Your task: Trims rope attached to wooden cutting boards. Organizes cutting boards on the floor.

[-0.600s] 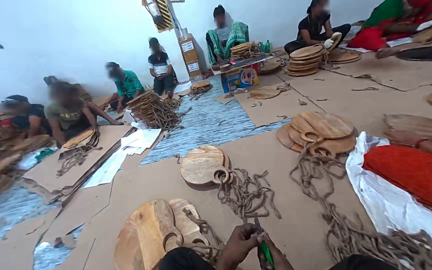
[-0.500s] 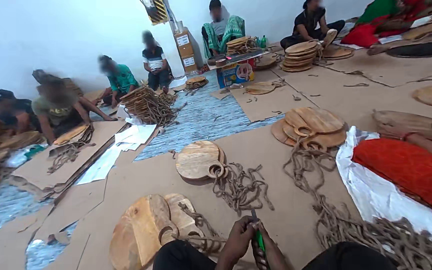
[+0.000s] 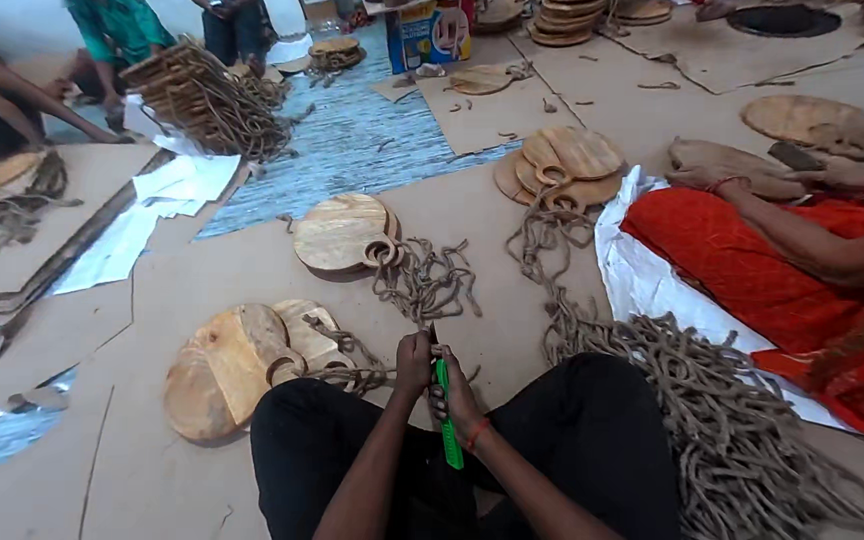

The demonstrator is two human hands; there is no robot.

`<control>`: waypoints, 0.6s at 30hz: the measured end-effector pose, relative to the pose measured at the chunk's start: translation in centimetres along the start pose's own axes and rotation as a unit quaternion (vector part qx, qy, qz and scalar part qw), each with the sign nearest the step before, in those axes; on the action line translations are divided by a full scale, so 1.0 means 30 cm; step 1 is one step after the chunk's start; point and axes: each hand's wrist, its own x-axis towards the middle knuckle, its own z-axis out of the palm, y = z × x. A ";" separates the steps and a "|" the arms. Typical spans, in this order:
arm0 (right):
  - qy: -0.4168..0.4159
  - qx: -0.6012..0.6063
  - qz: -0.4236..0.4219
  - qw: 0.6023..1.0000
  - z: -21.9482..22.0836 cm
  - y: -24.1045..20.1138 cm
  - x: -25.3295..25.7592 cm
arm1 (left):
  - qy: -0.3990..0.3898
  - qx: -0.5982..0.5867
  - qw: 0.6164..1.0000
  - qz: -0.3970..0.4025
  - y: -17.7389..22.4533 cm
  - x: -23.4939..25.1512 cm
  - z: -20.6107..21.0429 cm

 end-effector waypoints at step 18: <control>0.048 -0.236 -0.220 0.945 -0.163 -0.118 0.063 | -0.029 -0.041 0.993 -0.108 0.059 0.040 -0.049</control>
